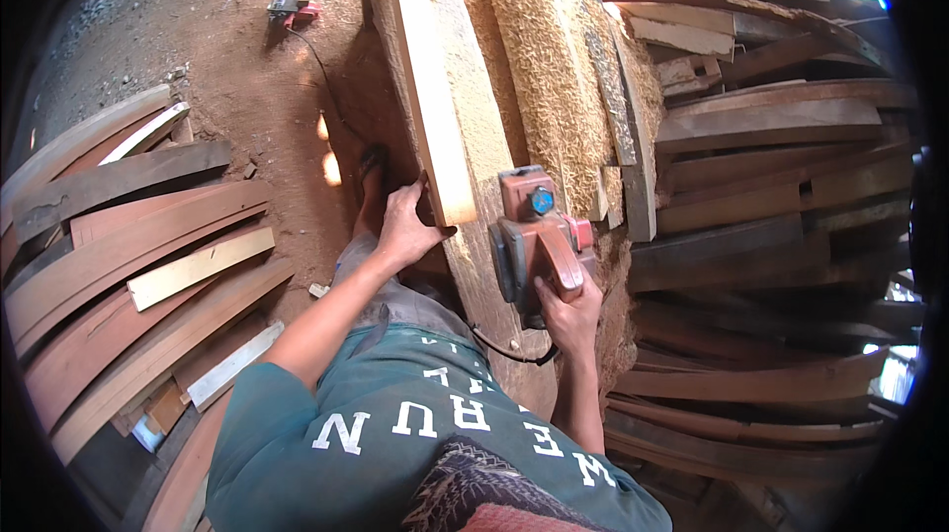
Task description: The person uses a circular saw to cut a long wooden plank on a workbench. After cutting, they use an electric sander to smooth the surface of the plank, flipping it over to sand both sides.
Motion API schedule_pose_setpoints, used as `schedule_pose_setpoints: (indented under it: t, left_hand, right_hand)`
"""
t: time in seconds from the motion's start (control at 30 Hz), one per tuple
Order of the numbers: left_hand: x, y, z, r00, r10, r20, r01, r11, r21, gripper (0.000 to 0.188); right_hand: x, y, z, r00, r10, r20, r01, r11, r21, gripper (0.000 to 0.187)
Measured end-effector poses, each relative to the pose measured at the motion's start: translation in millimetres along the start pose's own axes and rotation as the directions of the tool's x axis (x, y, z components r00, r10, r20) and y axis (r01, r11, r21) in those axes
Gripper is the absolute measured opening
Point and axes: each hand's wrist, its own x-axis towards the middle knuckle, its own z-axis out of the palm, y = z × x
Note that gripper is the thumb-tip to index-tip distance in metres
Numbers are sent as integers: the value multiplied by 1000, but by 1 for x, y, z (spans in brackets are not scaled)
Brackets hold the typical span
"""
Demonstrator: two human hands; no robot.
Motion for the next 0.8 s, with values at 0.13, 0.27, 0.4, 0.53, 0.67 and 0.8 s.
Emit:
schedule_pose_setpoints:
  t: [0.13,0.27,0.4,0.53,0.67,0.8]
  left_hand:
    - [15,-34,41,997,-30,-78,48,970,238,95]
    - [22,-54,9,999,28,45,-39,959,282,96]
    - [22,-106,-41,996,-91,9,85,950,301,90]
    - [21,-162,-74,976,-216,-1,204,918,340,84]
    - [23,-177,-94,936,-351,22,331,900,284,80]
    - [38,-180,-101,888,-455,64,431,874,226,78]
  right_hand:
    - [14,3,28,997,33,74,-28,998,-61,28]
    - [21,31,61,994,33,103,-19,992,-128,23]
    - [42,21,78,987,-27,160,54,984,-170,29]
    - [97,-9,108,986,-41,160,75,974,-216,34]
    - [188,-51,156,982,-111,155,130,985,-115,25]
    - [302,-104,208,965,-149,216,200,952,-234,25]
